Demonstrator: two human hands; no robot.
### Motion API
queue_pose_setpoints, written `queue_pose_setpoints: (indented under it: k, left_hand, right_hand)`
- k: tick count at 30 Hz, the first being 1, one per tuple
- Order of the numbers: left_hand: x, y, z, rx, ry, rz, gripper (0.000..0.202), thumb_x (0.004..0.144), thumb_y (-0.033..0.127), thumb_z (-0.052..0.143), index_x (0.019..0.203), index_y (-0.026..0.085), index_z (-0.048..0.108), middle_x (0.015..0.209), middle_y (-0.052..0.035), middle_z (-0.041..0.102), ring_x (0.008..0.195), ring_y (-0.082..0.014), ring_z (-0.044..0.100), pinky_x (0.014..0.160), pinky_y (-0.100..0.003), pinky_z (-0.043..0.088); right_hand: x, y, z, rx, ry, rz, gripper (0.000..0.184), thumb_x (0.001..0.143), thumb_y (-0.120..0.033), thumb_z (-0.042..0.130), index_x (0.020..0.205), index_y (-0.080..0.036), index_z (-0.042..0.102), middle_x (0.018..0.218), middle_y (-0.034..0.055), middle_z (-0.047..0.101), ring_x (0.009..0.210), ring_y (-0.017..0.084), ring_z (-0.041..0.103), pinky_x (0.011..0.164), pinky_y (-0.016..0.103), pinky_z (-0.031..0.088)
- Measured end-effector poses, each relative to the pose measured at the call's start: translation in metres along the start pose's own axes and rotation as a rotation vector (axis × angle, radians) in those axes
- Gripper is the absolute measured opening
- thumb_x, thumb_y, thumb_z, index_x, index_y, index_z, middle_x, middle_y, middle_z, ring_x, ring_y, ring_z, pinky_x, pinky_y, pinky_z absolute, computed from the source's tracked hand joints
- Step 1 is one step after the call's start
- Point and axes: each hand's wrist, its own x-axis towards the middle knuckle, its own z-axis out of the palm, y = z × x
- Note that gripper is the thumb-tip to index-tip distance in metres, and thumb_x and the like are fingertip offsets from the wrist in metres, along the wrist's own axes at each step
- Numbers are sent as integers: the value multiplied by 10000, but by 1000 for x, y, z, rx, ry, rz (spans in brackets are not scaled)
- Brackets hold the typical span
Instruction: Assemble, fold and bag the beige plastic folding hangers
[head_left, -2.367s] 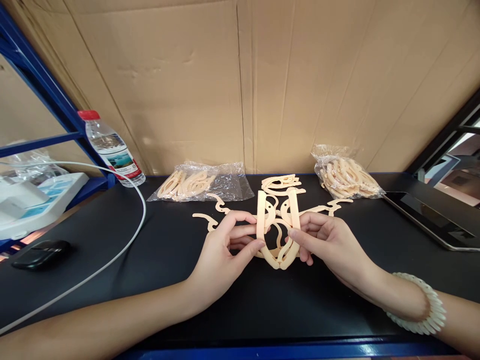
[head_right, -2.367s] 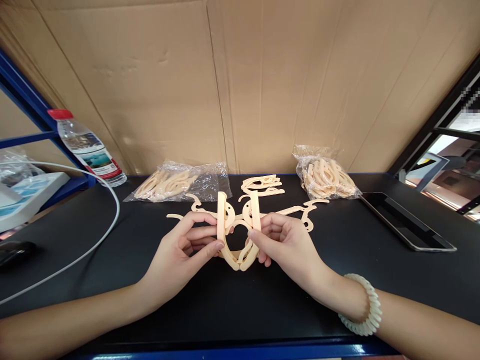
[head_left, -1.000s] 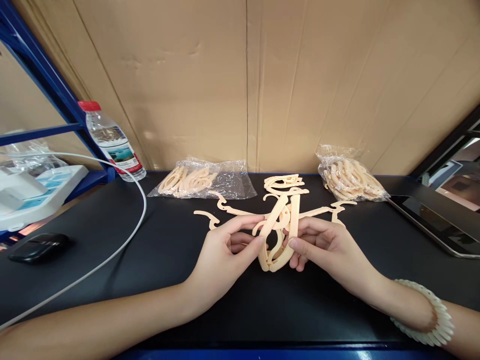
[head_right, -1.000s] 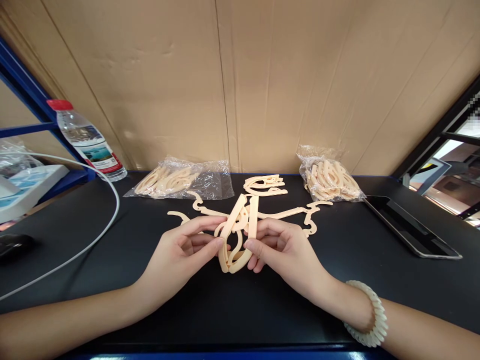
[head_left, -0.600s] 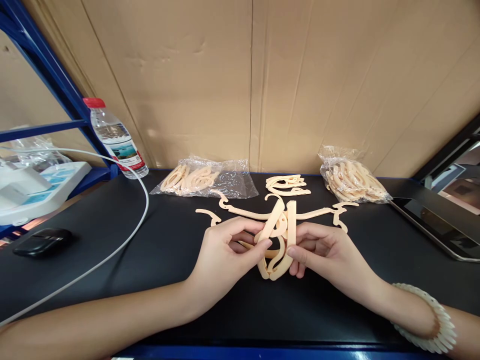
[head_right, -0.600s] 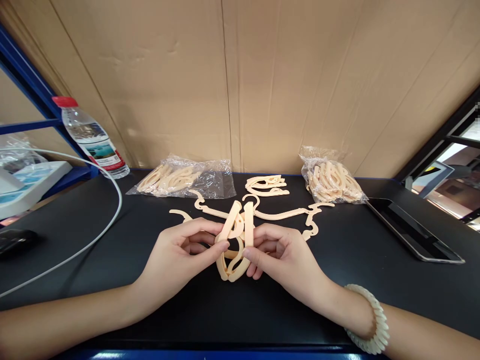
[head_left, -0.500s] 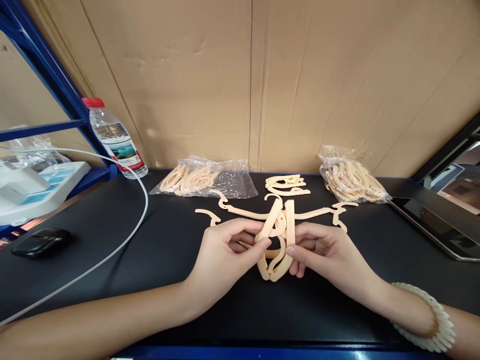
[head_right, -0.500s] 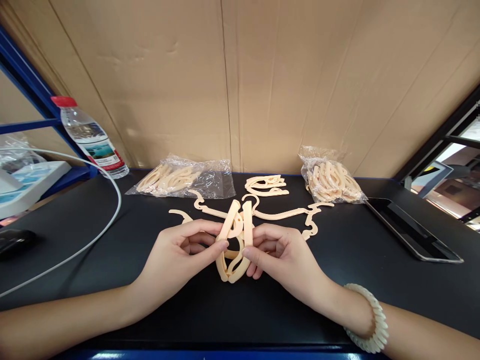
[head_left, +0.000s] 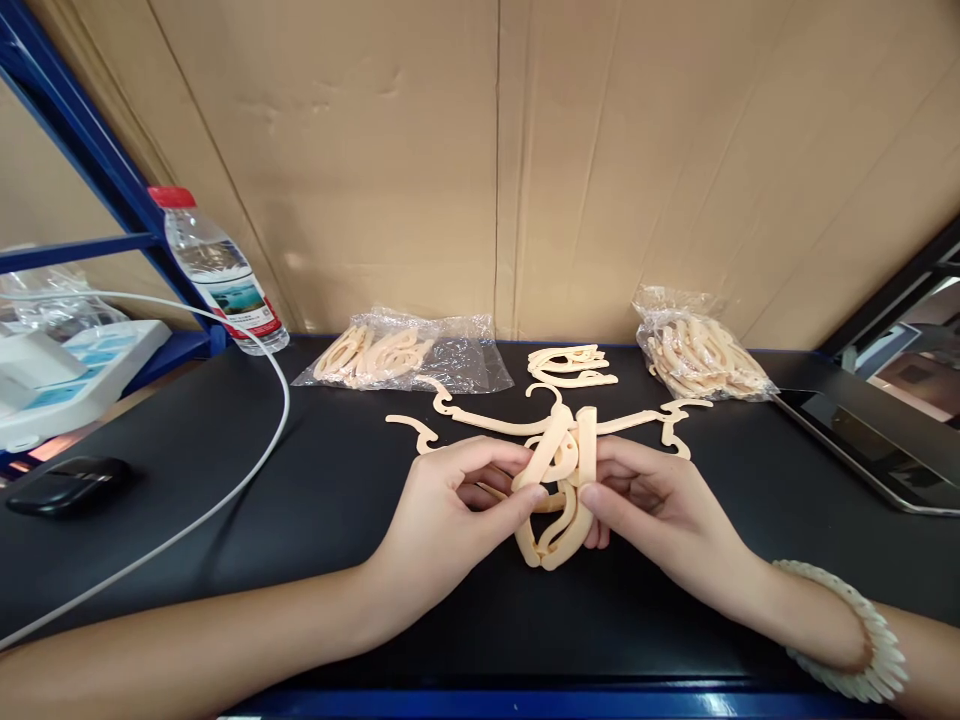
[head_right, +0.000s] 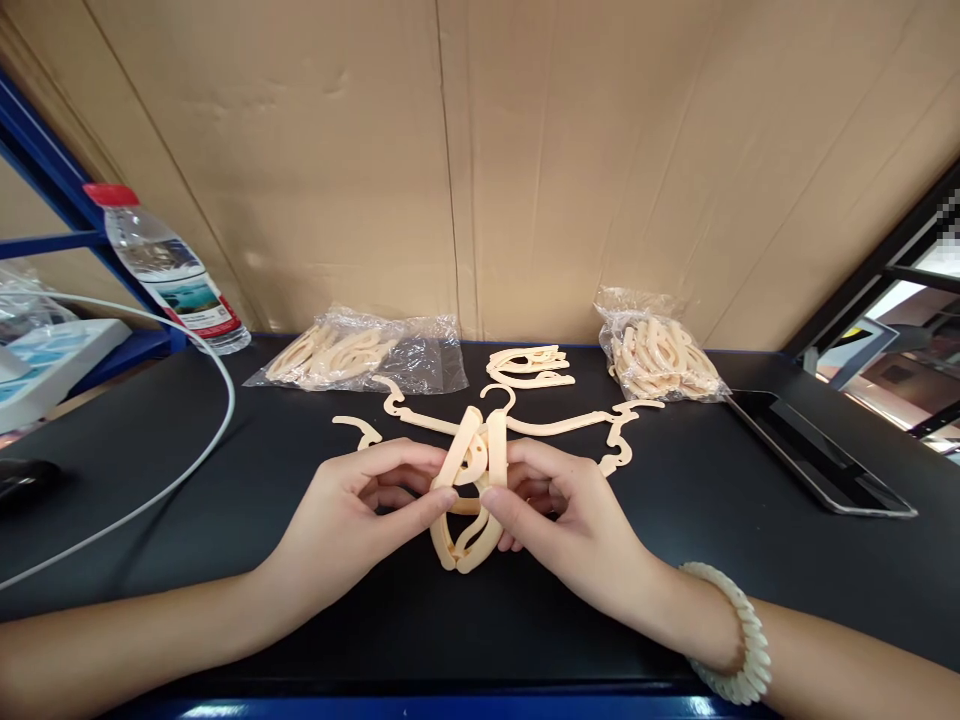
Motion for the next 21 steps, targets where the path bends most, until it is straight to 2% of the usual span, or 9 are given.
queue_pose_setpoints:
  k: [2, 6, 11, 14, 18, 21]
  left_hand:
    - [0, 0, 0, -28, -37, 8, 123, 781, 178, 721, 900, 191, 749, 812, 5, 758, 709, -129, 715, 622, -168, 573]
    - [-2, 0, 2, 12, -36, 68, 91, 770, 152, 732, 848, 188, 760, 789, 8, 754, 687, -119, 712, 607, -151, 568]
    - [-3, 1, 3, 4, -57, 120, 120, 745, 106, 745, 816, 203, 755, 777, 32, 743, 686, -103, 704, 623, -142, 572]
    - [-3, 2, 3, -8, -64, 137, 118, 763, 104, 732, 815, 207, 755, 784, 36, 746, 698, -97, 700, 630, -135, 571]
    - [-3, 2, 1, 12, -42, 140, 74, 786, 142, 724, 824, 192, 762, 778, 20, 757, 712, -111, 703, 653, -151, 582]
    - [-3, 2, 1, -11, -25, 143, 111, 789, 162, 729, 890, 194, 761, 841, 15, 777, 756, -127, 726, 705, -172, 600]
  right_hand:
    - [-1, -2, 0, 0, 15, -14, 182, 929, -333, 597, 984, -178, 675, 719, 8, 655, 570, 92, 603, 535, 185, 537]
    - [-1, -5, 2, -31, 45, -21, 206, 926, -345, 595, 867, -163, 673, 648, -12, 579, 495, 70, 519, 459, 165, 482]
    - [-2, -6, 3, -101, 85, -36, 244, 924, -345, 590, 775, -157, 639, 632, -12, 552, 491, 69, 476, 426, 163, 430]
    - [-3, -5, 3, -144, 109, -49, 264, 923, -356, 591, 752, -158, 621, 619, -10, 549, 502, 78, 465, 437, 180, 416]
    - [-3, -6, 2, -194, 89, -92, 206, 932, -333, 586, 819, -182, 670, 646, -12, 556, 548, 91, 476, 467, 189, 412]
    - [0, -8, 1, -243, 106, -159, 152, 931, -292, 589, 877, -215, 708, 824, 22, 609, 758, 132, 573, 604, 204, 478]
